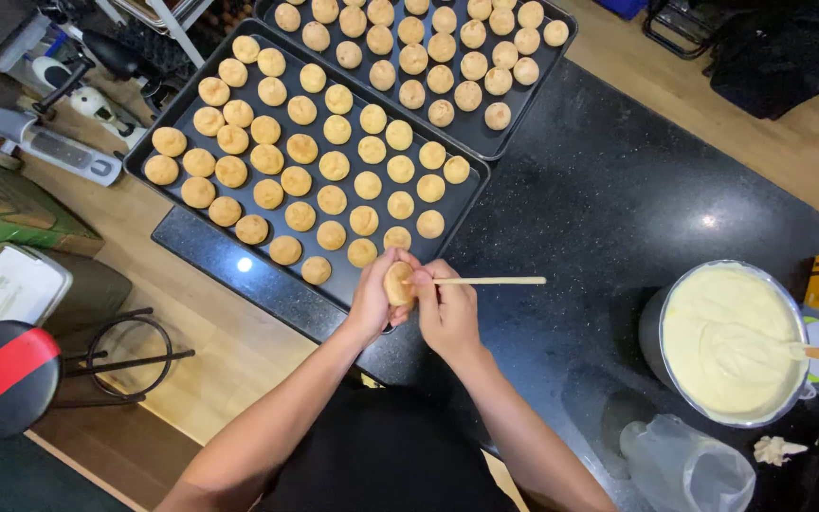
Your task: Filling small pastries with cream using a wooden stick as a guide or tool.
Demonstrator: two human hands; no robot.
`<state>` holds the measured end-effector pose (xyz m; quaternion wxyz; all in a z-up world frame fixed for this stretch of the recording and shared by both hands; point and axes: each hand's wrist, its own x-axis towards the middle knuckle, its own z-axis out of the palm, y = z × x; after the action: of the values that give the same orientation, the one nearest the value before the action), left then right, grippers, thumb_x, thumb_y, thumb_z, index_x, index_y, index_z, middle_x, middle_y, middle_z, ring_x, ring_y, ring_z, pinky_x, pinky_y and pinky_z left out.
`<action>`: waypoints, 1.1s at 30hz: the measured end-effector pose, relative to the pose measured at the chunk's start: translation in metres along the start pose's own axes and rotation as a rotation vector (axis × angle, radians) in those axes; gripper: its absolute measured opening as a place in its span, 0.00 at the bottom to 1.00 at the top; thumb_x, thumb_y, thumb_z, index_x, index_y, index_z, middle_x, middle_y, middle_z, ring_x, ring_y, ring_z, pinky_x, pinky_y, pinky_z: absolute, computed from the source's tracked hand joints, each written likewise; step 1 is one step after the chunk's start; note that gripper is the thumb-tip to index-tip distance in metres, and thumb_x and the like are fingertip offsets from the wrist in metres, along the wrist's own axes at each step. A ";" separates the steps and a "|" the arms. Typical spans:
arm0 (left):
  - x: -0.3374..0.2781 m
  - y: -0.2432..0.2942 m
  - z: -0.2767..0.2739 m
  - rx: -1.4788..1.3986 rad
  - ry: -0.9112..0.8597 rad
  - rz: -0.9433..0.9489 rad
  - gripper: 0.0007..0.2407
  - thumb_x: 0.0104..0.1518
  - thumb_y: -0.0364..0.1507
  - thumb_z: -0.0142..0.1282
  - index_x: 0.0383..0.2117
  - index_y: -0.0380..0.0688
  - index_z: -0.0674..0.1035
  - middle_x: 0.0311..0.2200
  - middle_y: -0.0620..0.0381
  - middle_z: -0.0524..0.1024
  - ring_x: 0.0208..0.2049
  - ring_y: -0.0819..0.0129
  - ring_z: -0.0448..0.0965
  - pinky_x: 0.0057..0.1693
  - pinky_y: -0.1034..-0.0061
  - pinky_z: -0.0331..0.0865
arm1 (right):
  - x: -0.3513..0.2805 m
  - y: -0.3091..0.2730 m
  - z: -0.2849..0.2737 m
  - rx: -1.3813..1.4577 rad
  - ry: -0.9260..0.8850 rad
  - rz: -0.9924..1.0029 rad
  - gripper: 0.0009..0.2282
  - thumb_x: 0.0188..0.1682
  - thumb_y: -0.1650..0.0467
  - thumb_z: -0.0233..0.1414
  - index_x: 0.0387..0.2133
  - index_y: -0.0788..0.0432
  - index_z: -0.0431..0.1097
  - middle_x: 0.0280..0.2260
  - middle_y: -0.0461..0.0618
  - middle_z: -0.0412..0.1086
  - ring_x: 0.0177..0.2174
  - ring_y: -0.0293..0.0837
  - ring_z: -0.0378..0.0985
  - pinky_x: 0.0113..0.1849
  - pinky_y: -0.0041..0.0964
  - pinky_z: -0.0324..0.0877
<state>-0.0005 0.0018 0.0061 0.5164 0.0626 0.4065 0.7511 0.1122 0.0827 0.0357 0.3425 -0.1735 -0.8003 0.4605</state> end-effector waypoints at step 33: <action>-0.005 -0.037 -0.056 1.824 0.185 0.484 0.21 0.54 0.37 0.60 0.53 0.43 0.74 0.48 0.47 0.71 0.49 0.50 0.69 0.51 0.56 0.60 | -0.068 0.090 -0.022 0.147 0.338 0.501 0.12 0.61 0.68 0.45 0.32 0.62 0.71 0.25 0.45 0.70 0.21 0.30 0.66 0.25 0.25 0.63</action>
<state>-0.0003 -0.0285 -0.0543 0.0643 0.4647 0.8520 0.2323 0.1719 0.1025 -0.0606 0.3583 -0.4143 -0.6289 0.5518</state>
